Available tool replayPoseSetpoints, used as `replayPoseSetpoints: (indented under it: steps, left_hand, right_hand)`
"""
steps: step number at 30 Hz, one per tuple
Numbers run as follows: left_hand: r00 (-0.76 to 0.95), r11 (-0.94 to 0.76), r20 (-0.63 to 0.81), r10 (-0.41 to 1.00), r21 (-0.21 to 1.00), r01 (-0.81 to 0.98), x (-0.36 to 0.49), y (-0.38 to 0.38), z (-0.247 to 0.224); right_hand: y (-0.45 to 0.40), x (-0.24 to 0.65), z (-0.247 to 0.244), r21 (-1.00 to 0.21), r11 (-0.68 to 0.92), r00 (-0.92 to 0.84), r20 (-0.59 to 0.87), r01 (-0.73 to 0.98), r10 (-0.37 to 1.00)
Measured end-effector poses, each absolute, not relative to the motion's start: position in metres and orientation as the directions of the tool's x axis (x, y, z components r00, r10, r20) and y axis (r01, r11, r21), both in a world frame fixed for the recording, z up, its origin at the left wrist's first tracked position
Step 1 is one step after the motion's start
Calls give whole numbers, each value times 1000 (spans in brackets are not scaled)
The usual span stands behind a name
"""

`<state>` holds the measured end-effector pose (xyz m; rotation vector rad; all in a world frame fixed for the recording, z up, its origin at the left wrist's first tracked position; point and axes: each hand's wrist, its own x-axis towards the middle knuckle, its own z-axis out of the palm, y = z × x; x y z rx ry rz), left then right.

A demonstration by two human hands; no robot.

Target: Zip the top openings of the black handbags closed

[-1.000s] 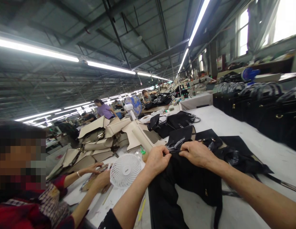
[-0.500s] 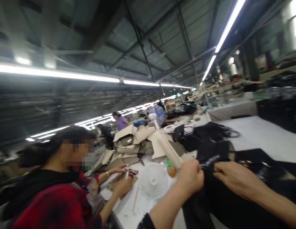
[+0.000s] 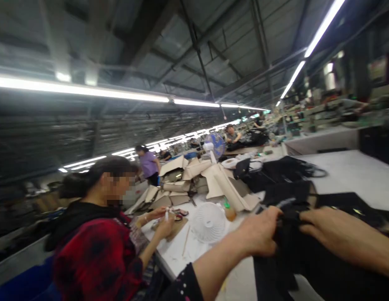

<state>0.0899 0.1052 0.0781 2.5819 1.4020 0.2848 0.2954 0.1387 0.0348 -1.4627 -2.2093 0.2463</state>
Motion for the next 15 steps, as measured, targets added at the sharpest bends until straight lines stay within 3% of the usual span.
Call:
replayPoseSetpoints:
  steps: [3, 6, 15]
  left_hand:
    - [494, -482, 53, 868, 330, 812, 81, 129, 67]
    - [503, -462, 38, 863, 462, 757, 80, 152, 58]
    - [537, -579, 218, 815, 322, 749, 102, 144, 69]
  right_hand:
    - [131, 312, 55, -320, 404, -378, 143, 857, 915]
    - [131, 315, 57, -306, 349, -329, 118, 885, 937]
    - [133, 317, 55, -280, 373, -334, 180, 884, 925]
